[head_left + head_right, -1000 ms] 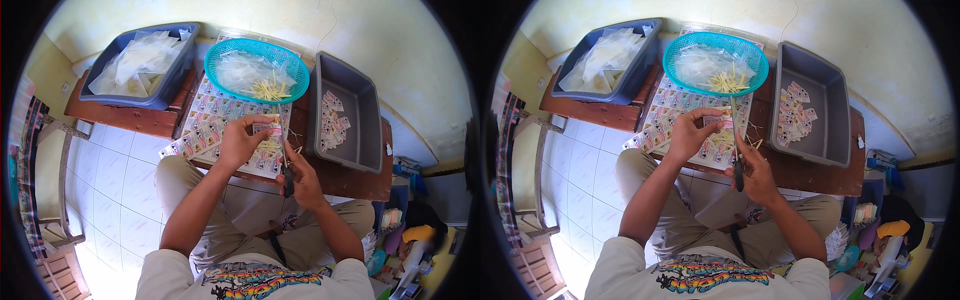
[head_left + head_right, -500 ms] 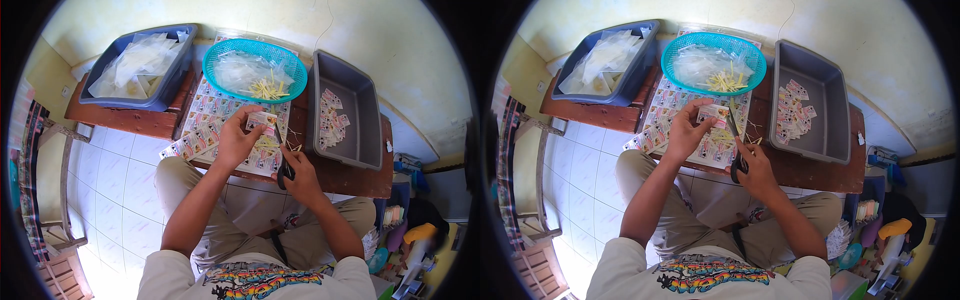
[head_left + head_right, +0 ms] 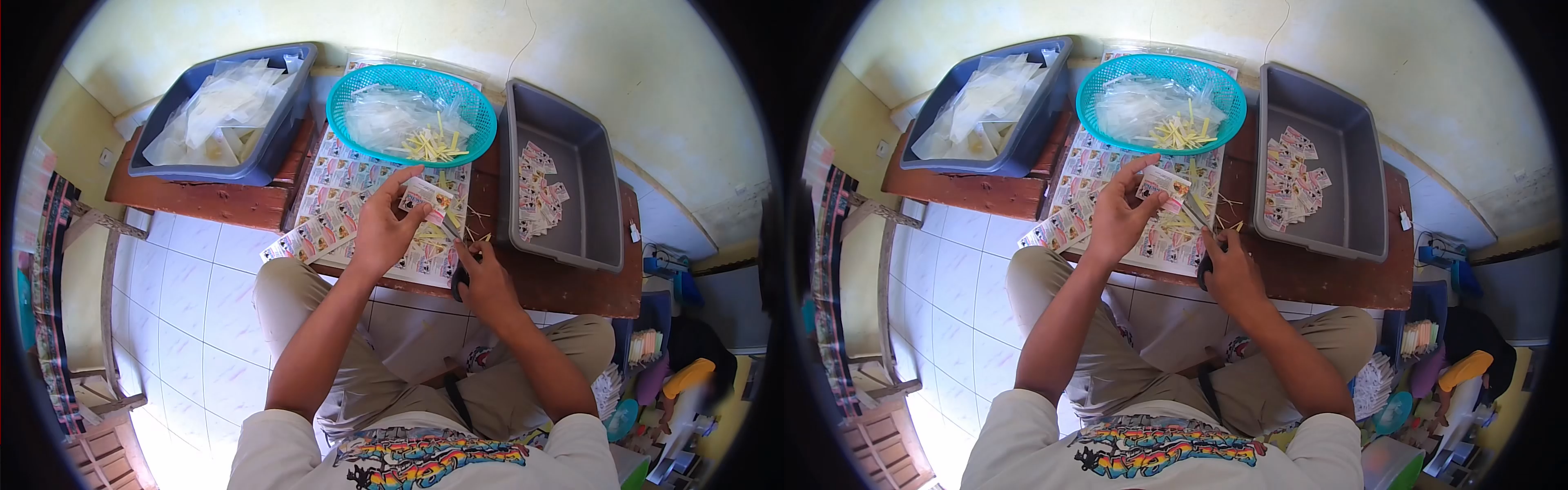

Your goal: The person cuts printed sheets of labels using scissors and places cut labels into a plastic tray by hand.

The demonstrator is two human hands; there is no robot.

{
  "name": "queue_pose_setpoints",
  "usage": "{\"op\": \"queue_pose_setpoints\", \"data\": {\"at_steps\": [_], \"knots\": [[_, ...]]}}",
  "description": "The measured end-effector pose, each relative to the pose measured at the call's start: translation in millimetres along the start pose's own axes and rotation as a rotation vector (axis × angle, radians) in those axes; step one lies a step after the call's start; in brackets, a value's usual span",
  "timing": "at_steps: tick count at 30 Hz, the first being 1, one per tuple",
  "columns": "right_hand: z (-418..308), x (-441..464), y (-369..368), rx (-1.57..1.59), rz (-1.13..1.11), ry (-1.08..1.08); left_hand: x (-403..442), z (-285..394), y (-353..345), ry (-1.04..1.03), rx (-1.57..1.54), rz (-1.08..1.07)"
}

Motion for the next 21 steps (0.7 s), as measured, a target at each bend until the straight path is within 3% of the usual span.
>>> {"op": "queue_pose_setpoints", "data": {"at_steps": [21], "knots": [[-22.3,1.2,7.7,-0.221,-0.027,-0.011,0.6,-0.6,-0.6,0.024,0.008,0.012]]}}
Point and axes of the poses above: each hand's wrist, its own x-axis towards the middle knuckle, its own y-axis out of the back of the hand, z = x × y, the point moved 4 cm from there along x, towards the middle knuckle, and after that the axes turned 11 degrees about -z, right-handed, at the moved point
